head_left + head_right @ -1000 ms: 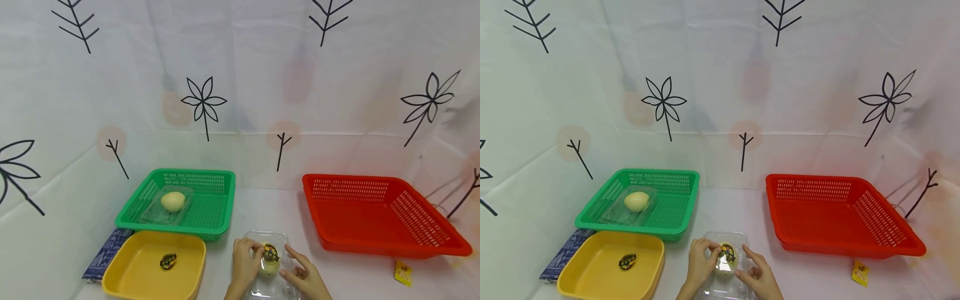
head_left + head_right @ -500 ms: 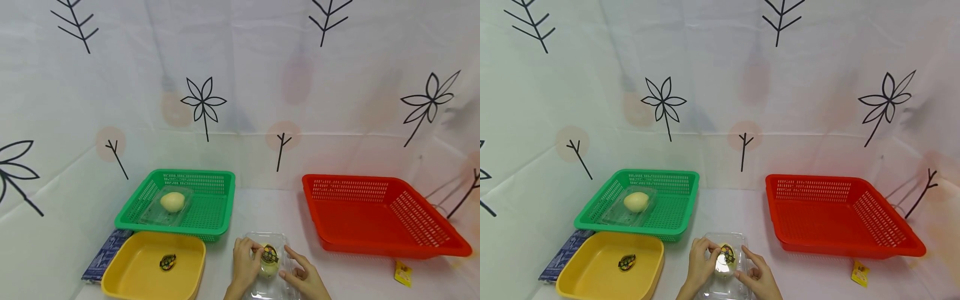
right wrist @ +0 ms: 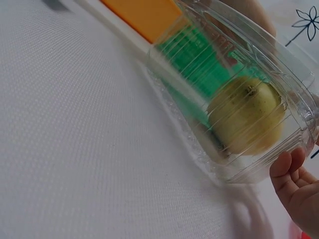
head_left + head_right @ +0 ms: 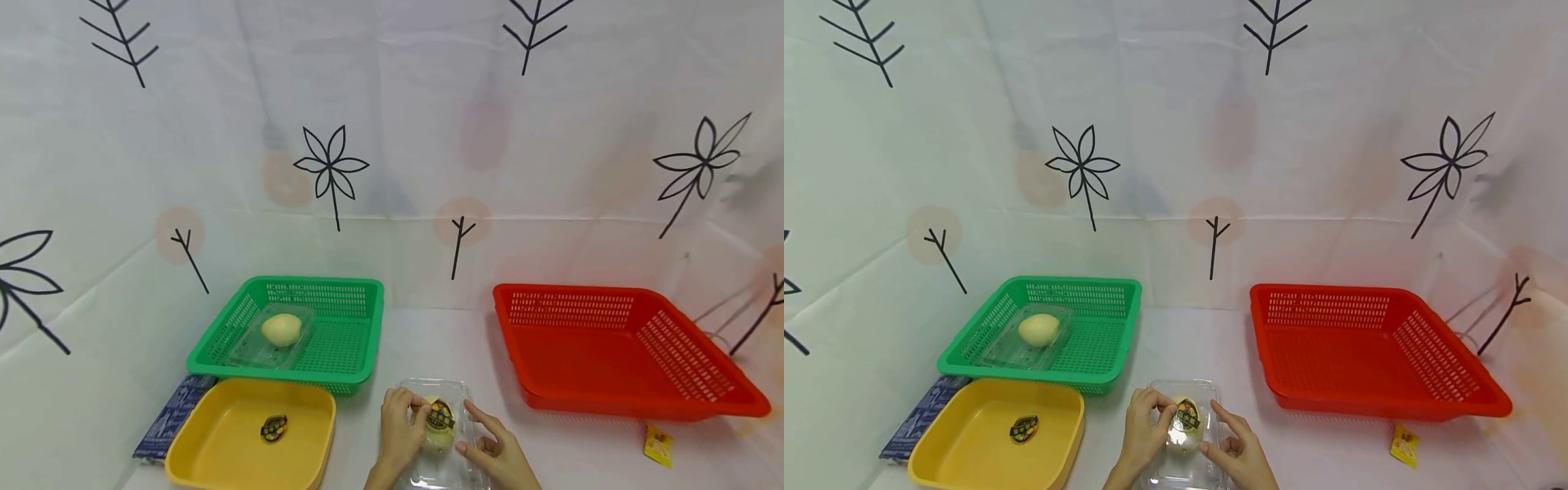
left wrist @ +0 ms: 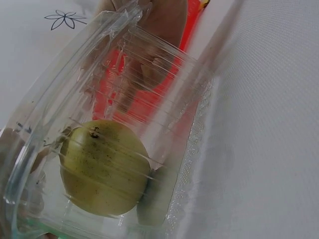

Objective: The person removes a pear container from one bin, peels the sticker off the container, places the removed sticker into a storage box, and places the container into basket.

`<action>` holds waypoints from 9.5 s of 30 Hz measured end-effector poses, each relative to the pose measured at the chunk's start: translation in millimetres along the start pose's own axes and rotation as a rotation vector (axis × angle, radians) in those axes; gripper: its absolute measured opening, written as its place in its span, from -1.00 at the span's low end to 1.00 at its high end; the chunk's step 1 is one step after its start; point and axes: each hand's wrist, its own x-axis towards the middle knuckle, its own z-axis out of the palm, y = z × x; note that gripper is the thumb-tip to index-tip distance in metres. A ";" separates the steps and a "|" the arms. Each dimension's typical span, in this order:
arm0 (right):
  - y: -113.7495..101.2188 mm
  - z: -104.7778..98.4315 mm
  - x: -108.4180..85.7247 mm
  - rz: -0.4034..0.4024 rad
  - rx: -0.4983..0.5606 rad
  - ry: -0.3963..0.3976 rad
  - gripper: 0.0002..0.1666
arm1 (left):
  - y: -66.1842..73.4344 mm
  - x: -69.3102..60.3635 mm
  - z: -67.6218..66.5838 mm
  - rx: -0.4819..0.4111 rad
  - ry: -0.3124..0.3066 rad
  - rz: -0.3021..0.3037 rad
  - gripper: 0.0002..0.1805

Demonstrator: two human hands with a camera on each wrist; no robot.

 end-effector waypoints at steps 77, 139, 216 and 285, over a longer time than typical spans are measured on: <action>4.1 0.3 1.7 0.039 0.053 -0.010 -0.25 | 30.3 19.8 -28.8 -0.292 -0.203 -0.291 -0.83; 0.6 -3.1 3.3 0.195 0.020 -0.060 -0.21 | 23.7 18.3 -30.2 -0.379 -0.245 -0.323 -0.86; -0.3 -5.2 6.4 0.285 0.069 -0.113 -0.16 | -11.1 4.0 -25.3 -0.617 -0.391 -0.490 -0.92; -2.5 -5.8 4.7 0.262 0.037 -0.079 -0.20 | -79.8 10.9 -221.0 0.196 -0.484 -0.894 -0.72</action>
